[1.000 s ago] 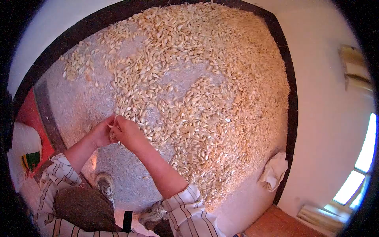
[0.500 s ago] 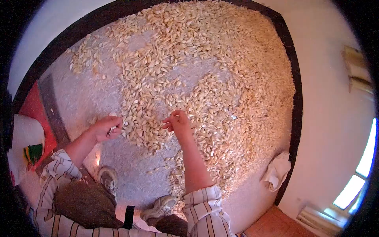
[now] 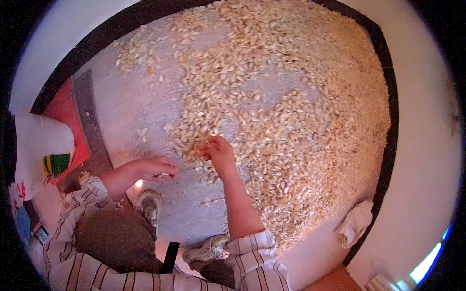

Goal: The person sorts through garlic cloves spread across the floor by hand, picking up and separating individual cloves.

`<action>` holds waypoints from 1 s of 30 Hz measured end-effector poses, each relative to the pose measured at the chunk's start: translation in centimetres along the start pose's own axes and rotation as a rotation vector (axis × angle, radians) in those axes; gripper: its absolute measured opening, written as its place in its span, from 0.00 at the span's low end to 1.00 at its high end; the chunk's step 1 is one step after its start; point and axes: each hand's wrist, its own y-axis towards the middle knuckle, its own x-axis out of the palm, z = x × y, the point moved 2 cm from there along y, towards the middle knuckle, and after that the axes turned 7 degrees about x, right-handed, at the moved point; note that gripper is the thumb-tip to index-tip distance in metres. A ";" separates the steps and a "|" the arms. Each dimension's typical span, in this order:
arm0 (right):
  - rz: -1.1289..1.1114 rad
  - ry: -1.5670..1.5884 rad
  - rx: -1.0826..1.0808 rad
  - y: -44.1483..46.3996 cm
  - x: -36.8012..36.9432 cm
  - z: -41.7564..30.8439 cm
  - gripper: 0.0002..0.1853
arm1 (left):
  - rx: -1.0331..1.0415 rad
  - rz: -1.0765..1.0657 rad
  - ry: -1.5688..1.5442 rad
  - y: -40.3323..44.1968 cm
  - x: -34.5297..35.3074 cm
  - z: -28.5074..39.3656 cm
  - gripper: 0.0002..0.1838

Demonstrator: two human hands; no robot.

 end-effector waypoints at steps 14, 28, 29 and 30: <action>-0.151 -0.153 -0.049 -0.4 3.7 2.5 0.07 | -0.022 -0.091 -0.221 -2.2 0.7 -7.2 0.15; -0.250 -0.427 0.062 -1.8 6.7 7.0 0.06 | 0.111 0.065 -0.384 -7.2 0.5 -12.6 0.15; -0.241 -0.382 0.101 -1.7 6.4 7.2 0.06 | 0.150 0.139 -0.379 -7.6 0.3 -12.5 0.15; -0.210 -0.392 0.114 -1.3 5.9 7.8 0.06 | 0.191 0.218 -0.376 -8.3 0.0 -12.6 0.15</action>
